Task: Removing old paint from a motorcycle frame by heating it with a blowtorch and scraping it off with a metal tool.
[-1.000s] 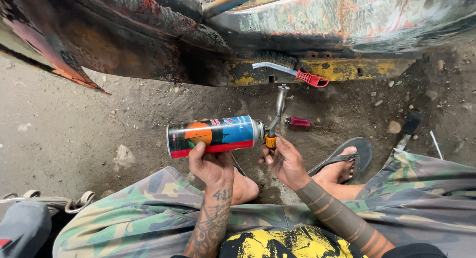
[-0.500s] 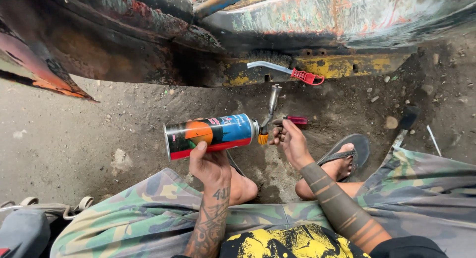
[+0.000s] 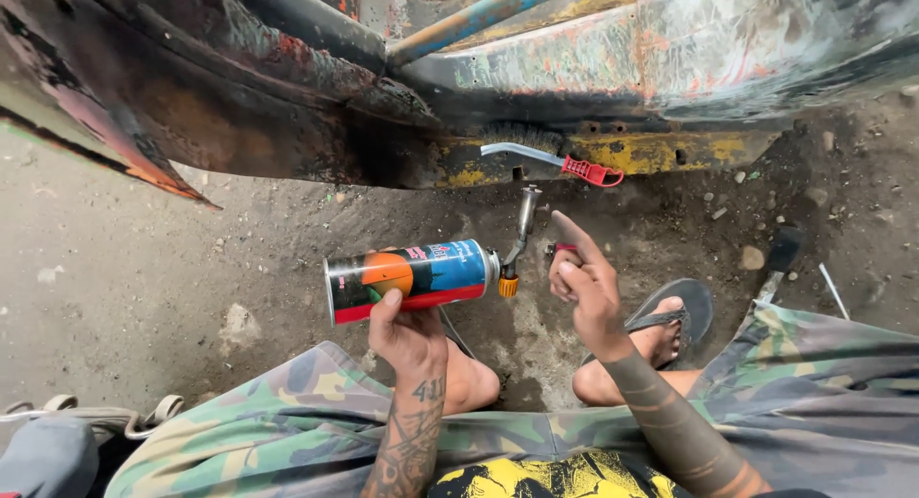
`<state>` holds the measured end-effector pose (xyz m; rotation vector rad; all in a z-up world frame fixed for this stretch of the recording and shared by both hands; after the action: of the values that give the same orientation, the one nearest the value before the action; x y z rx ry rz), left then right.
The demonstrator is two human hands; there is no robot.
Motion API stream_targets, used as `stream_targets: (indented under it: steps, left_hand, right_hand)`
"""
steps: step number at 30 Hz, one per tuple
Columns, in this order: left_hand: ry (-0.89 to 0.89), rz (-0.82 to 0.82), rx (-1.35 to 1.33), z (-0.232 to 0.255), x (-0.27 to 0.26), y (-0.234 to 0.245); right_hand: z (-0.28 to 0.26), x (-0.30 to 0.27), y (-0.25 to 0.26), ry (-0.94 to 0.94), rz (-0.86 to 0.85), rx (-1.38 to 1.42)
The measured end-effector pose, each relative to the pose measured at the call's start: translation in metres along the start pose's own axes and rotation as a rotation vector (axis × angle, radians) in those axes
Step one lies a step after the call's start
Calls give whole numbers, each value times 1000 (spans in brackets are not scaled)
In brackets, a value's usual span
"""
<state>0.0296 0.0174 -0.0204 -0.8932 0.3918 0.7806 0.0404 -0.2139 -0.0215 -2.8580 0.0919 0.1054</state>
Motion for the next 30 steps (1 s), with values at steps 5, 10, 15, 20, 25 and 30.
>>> stream_targets:
  steps: [5,10,15,20,25,30]
  left_hand:
    - [6,0,29,1,0,3]
    - [-24,-52,-26,7,-11,-12]
    - [-25,-60,3,8,-11,-9]
    - [-19,-76,18,6,-8,-6]
    - [-28,-93,3,10,-13,-18]
    - [-5,-144,-58,-1,-4,3]
  right_hand:
    - [-2,-2,-5,29,-74,-14]
    - [-1,-2,-6,53,-125,13]
    - [-6,-1,-10,50,-146,44]
    - [-4,-1,-9,44,-158,90]
    - [-2,1,-8,23,-145,151]
    - [-3,-8,-8,-78,-125,250]
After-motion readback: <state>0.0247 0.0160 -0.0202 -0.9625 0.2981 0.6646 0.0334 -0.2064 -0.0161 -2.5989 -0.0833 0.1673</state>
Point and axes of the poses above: each hand's wrist, its own x-axis towards the middle knuckle, its own y-axis out of the back of the hand, z = x × y, the point moved 4 cm from there along x, towards the middle knuckle, and after that the axes turned 1 degree about -z, right-handed, at the moved point
